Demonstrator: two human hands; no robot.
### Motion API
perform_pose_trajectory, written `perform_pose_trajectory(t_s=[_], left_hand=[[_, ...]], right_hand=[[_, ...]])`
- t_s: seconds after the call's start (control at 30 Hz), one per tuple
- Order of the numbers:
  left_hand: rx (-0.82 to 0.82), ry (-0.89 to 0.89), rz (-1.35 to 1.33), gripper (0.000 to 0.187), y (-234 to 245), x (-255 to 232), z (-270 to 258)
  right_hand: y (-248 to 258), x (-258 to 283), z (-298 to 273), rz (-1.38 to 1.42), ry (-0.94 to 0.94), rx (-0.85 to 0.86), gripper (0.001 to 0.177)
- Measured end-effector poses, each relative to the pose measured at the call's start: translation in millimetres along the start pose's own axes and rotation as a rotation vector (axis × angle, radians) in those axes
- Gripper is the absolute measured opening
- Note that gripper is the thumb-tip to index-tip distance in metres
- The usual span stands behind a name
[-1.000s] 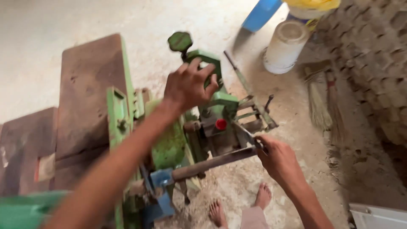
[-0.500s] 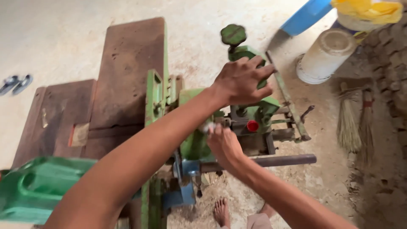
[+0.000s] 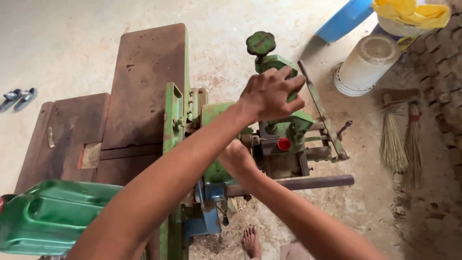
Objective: Applying lubricant and cleaning a woodworking machine with a brush and scraper.
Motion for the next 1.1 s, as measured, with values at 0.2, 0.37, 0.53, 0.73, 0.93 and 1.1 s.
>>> perform_pose_trajectory(t_s=[0.2,0.37,0.53,0.73,0.93,1.1], left_hand=[[0.013,-0.015,-0.041,0.047,0.3,7.4,3.0],[-0.122,-0.032,-0.020,0.051,-0.8,-0.3,-5.9],[-0.028,-0.011,-0.061,0.054,1.7,2.7,-3.3],[-0.106,-0.074,-0.011,0.045,1.4,4.1,-2.2],[-0.039,-0.032,-0.036,0.036,-6.7,7.7,-0.3],[-0.072,-0.036,-0.018,0.033,-7.6,12.4,-1.6]], right_hand=[[62.2,-23.3,-22.8,-0.085,0.008,-0.195,0.044],[20.4,-41.0,-81.3,0.437,-0.250,0.330,0.047],[-39.0,-60.7,-17.2,0.539,-0.423,0.207,0.044],[37.8,-97.6,-69.8,0.758,-0.560,0.017,0.045],[1.0,-115.2,-138.0,1.078,-0.845,0.151,0.035],[-10.5,-123.6,-93.1,0.956,-0.792,0.341,0.018]])
Point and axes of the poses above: each hand's wrist, its own z-axis towards the middle knuckle, its own y-axis out of the back of the hand, x = y × z, the point moved 8 cm from there along z, towards the middle knuckle, and after that the axes turned 8 degrees about x, right-handed, at the moved point
